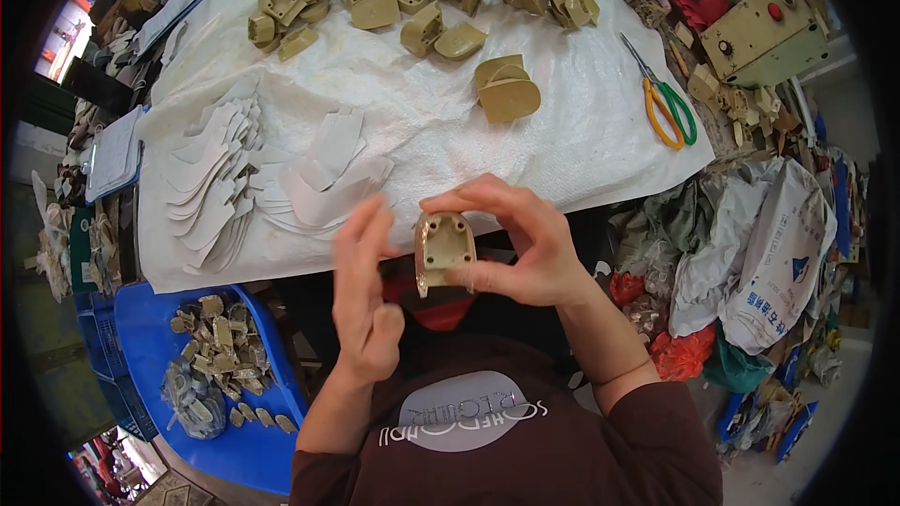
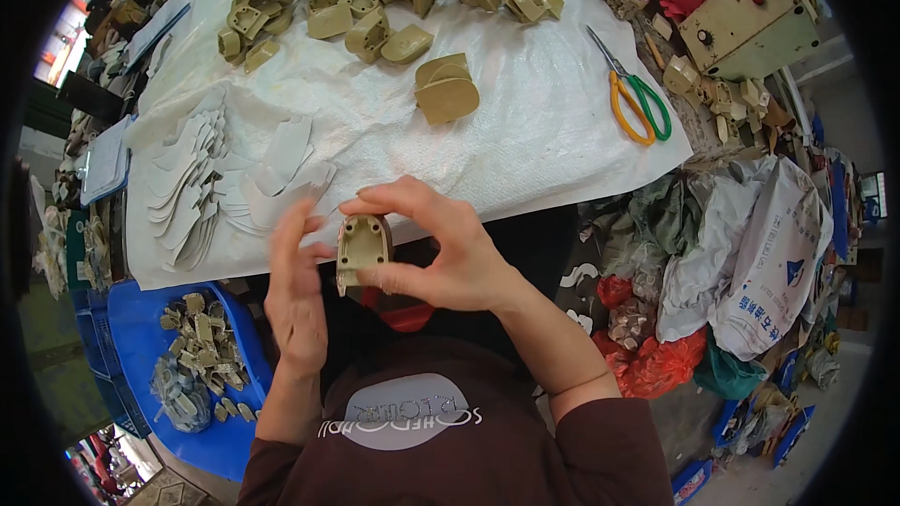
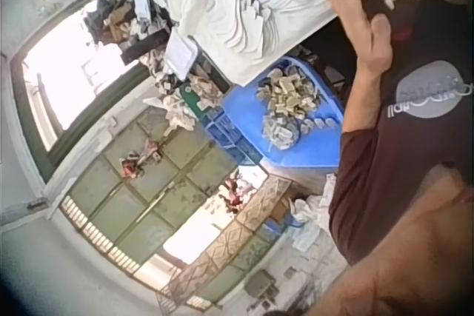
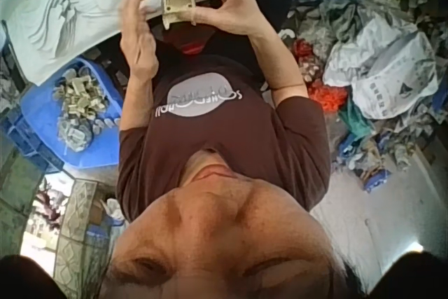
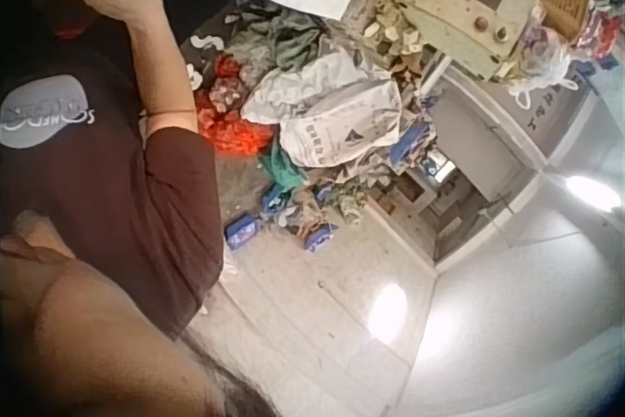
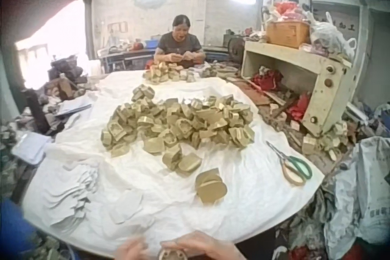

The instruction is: The person repeatedly picks up a beige plastic shoe component and a white paper template, aligns the template to the component, and presses them together. The person occasionally uses scissors to trim the paper. The assembled units are placed into a blue bin.

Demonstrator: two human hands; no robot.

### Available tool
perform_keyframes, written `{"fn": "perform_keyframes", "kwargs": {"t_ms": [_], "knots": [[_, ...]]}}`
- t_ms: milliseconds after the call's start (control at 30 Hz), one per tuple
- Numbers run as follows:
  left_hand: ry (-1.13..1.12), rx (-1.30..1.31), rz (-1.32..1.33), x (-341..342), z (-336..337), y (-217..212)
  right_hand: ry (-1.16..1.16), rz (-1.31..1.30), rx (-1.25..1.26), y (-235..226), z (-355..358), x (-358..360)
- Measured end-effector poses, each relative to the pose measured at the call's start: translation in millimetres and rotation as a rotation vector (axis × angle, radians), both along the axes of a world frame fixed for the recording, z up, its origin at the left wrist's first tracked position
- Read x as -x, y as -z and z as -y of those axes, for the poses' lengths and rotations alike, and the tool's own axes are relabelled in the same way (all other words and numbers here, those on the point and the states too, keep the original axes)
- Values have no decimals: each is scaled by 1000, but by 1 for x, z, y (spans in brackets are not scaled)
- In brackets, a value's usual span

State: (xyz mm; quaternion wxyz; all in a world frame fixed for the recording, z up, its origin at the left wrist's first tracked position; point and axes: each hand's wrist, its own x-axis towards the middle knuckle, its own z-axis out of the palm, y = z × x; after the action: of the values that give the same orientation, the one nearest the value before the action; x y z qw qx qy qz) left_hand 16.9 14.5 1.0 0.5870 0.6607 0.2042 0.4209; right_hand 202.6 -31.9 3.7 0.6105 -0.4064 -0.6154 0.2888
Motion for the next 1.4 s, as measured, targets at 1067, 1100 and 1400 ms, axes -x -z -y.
{"fn": "perform_keyframes", "kwargs": {"t_ms": [1067, 1100, 1400], "knots": [[-165, 488, 265, -26, 17, -6, -86, -410, 213, 14, 11, 65], [-167, 492, 261, -25, 18, -6, -122, -440, 224, 12, 11, 64], [-102, 752, 376, -29, 21, -11, -28, -294, 336, 11, 6, 55]]}}
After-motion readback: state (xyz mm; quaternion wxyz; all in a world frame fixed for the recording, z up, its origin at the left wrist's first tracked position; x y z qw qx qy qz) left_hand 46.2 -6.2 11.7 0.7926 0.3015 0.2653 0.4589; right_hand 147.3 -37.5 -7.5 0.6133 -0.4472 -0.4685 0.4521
